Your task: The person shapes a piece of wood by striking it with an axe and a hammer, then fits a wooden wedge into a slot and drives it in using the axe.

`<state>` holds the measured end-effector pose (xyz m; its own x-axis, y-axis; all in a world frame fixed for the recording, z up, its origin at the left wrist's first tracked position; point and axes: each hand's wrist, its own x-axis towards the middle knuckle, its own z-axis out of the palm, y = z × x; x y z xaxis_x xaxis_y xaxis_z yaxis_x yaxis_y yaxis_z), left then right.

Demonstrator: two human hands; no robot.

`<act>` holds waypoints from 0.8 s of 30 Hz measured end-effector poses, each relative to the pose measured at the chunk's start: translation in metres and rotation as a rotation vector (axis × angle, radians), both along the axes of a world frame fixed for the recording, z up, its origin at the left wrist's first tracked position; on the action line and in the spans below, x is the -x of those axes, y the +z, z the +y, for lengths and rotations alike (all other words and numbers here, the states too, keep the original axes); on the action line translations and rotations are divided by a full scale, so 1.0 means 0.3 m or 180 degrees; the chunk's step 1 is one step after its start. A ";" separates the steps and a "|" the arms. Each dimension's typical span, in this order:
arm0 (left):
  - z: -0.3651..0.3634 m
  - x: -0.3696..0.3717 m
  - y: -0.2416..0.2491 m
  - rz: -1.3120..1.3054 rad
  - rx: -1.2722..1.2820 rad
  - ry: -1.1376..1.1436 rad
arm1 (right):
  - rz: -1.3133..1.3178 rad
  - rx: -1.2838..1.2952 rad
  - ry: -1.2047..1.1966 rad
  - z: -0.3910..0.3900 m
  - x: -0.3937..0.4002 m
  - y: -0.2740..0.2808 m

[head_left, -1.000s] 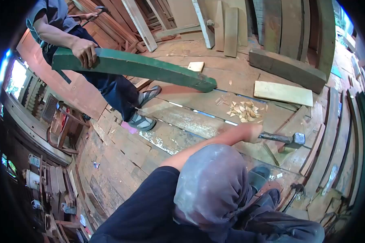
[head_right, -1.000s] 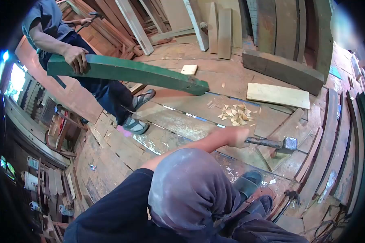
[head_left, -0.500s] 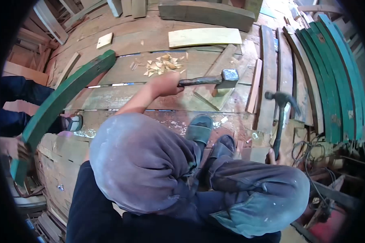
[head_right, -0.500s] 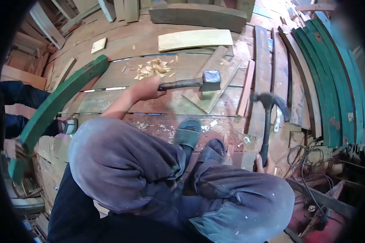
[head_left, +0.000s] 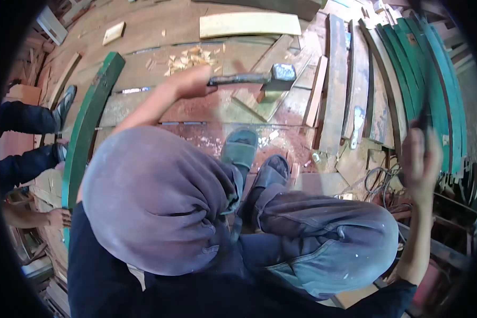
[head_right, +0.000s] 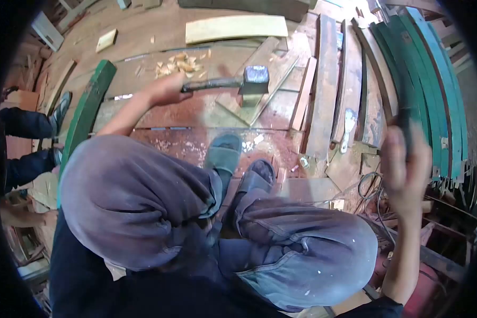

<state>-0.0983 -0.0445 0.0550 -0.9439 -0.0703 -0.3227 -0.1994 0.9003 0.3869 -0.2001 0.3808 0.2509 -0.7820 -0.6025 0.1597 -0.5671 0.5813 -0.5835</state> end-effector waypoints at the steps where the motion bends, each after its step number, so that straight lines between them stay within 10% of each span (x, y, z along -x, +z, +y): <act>1: 0.006 -0.007 0.007 0.0031 -0.0020 0.0033 | -0.0143 0.0759 -0.0075 -0.022 -0.012 0.010; 5: 0.005 -0.018 -0.002 0.0238 -0.0123 0.0118 | -0.0267 0.1421 -0.0124 -0.080 -0.019 -0.053; 6: 0.010 -0.011 0.026 0.0055 -0.0156 -0.0072 | 0.1044 0.0328 0.0049 -0.067 0.003 -0.095; 10: 0.019 -0.011 0.038 0.0075 -0.0017 0.0013 | -0.0510 -0.1265 0.0125 -0.065 -0.010 -0.286; 24: 0.018 0.013 0.044 -0.0011 0.0336 -0.0035 | -0.1116 -0.0465 -0.0855 0.112 -0.128 -0.470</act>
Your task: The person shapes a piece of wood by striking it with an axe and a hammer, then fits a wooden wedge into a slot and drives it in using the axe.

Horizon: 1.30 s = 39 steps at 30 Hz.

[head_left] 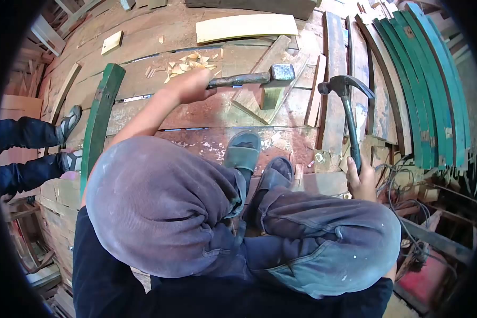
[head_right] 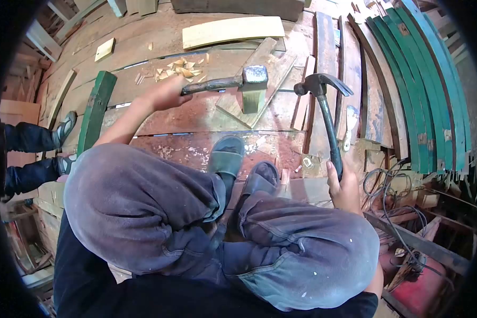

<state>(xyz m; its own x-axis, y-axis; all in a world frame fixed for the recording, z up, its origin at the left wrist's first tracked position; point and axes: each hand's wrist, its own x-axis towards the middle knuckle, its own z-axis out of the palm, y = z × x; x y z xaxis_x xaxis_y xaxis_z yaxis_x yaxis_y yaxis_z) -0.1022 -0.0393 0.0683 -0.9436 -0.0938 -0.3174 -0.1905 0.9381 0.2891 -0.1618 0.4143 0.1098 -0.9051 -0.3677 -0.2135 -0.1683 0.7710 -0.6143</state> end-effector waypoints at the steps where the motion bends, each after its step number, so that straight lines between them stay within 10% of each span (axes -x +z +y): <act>1: -0.005 0.007 -0.008 -0.0036 0.0027 0.0053 | -0.0003 -0.0002 0.0067 0.002 0.002 0.017; 11: 0.012 -0.014 -0.014 -0.0132 -0.0060 0.0223 | -0.0035 0.1249 -0.0146 -0.048 0.066 0.152; 23: 0.119 -0.125 0.011 0.0089 -0.0702 0.0480 | 0.0899 -0.0755 -0.0604 0.129 0.179 -0.505; 33: 0.133 -0.139 -0.069 -0.0029 -0.1195 0.0597 | 0.2195 -0.1582 -0.0675 0.193 0.162 -0.690; 39: 0.192 -0.147 -0.058 0.0043 -0.1551 0.0878 | -0.1051 0.1739 0.0206 -0.177 0.088 -0.350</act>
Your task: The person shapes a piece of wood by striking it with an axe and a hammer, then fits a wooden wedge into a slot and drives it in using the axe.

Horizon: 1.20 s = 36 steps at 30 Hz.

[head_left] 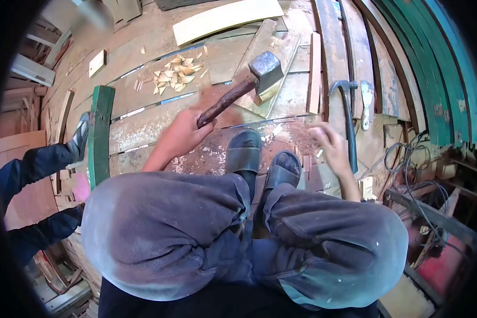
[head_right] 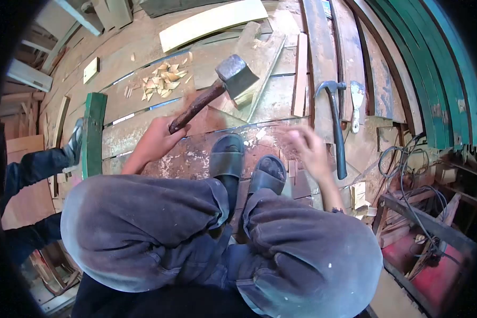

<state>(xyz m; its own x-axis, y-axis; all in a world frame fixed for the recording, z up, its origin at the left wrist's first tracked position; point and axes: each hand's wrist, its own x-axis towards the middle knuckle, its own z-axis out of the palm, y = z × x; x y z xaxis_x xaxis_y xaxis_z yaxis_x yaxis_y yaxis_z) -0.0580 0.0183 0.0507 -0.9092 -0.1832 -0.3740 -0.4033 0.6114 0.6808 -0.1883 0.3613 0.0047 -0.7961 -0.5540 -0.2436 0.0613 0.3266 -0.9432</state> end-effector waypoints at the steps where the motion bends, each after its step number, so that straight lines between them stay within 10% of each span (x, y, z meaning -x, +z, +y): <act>1: 0.013 0.011 0.003 -0.0072 -0.0011 0.0067 | -0.0765 -0.0110 0.0389 -0.065 -0.008 0.004; 9: 0.146 0.033 0.012 0.0617 -0.0299 -0.0158 | -0.0984 0.1352 0.0512 -0.416 -0.098 0.115; 12: 0.205 0.083 0.038 0.1492 -0.0065 -0.0688 | 0.0715 0.0375 0.0706 -0.215 -0.054 0.078; 22: 0.001 -0.074 -0.132 0.0773 -0.1101 0.0645 | 0.4016 -0.3403 -0.4176 1.300 -0.455 0.464; 27: -0.151 -0.035 -0.032 0.0897 -0.0488 0.0663 | 0.2513 -0.4463 -0.4956 1.842 -0.628 0.533; 36: -0.348 -0.145 0.187 0.1747 -0.0788 0.1299 | 0.0521 -0.5227 -0.4213 2.209 -0.379 0.396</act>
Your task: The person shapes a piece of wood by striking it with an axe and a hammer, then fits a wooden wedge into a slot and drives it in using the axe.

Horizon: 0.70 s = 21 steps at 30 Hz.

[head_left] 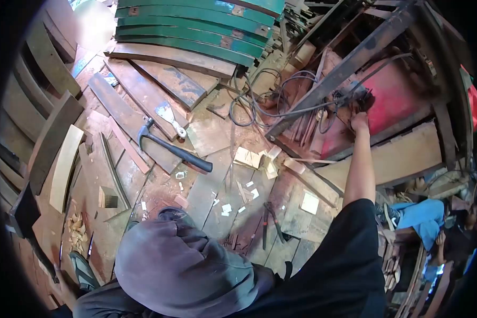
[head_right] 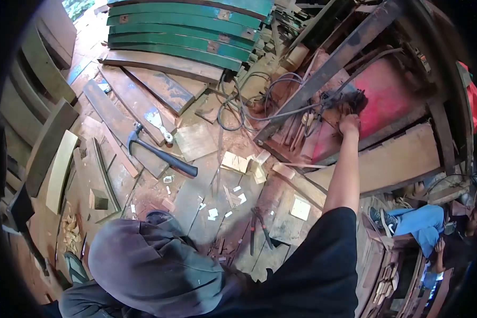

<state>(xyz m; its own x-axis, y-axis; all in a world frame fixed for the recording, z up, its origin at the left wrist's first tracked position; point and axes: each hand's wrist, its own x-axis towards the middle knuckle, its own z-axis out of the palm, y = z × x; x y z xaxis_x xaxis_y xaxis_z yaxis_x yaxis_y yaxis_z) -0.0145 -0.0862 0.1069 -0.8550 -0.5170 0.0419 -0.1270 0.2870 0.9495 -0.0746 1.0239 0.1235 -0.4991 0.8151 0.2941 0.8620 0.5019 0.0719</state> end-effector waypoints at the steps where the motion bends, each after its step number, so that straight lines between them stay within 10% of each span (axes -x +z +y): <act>1: 0.007 -0.012 0.017 0.0097 0.0027 0.0120 | 0.0173 0.0315 -0.0369 0.071 0.015 -0.048; 8: 0.019 -0.081 0.094 0.0069 0.0600 -0.0353 | -0.0994 -0.0090 -0.0296 -0.055 0.054 0.060; 14: 0.226 -0.068 0.208 -0.0221 0.0578 -0.0145 | 0.2089 0.1024 0.0709 0.326 0.010 -0.127; 17: 0.242 -0.071 0.242 -0.0433 0.1007 -0.0333 | 0.0784 -0.0113 0.0902 0.341 -0.001 -0.109; 21: 0.279 -0.068 0.296 -0.0665 0.1314 -0.0428 | 0.1589 0.0517 0.1019 0.473 0.021 -0.160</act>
